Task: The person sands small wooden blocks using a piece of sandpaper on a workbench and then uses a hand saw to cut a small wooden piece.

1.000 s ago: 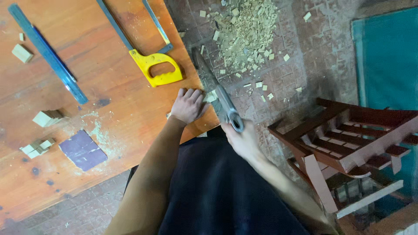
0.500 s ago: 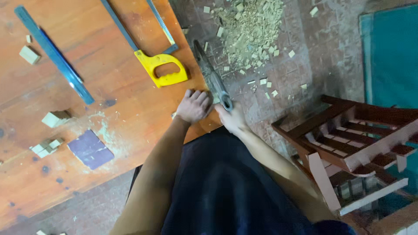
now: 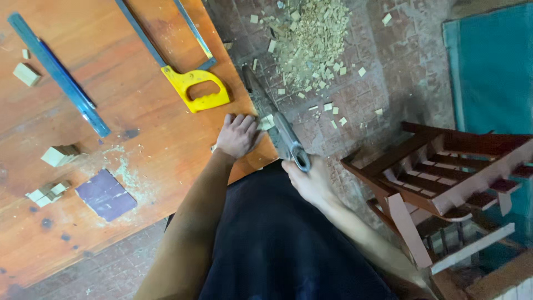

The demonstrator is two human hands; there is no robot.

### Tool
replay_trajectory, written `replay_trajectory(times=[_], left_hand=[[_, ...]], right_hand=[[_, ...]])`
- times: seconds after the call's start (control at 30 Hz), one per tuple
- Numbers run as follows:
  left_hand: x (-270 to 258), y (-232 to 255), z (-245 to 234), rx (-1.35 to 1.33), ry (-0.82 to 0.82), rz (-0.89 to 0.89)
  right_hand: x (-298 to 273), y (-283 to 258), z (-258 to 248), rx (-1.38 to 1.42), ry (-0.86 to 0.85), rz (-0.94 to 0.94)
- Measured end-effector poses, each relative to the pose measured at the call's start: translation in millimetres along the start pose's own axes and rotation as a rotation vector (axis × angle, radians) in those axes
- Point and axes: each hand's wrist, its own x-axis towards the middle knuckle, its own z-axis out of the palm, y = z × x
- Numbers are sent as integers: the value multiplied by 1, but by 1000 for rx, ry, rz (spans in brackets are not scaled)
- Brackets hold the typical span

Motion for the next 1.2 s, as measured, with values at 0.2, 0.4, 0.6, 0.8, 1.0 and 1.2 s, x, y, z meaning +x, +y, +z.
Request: replay_trajectory(times=[0.2, 0.4, 0.6, 0.8, 1.0, 1.2], left_hand=[[-2, -2, 4, -4, -18, 12], [1, 0, 1, 4, 31, 14], [-3, -6, 9, -1, -8, 13], [-5, 0, 9, 21, 19, 37], [-4, 4, 3, -40, 28, 84], [6, 1, -1, -3, 56, 27]], right_hand=[[2, 22, -1, -73, 13, -34], [96, 76, 30, -285, 61, 30], [143, 74, 58, -154, 44, 50], [119, 74, 46, -175, 27, 7], [111, 102, 49, 73, 105, 106], [138, 111, 48, -160, 116, 3]])
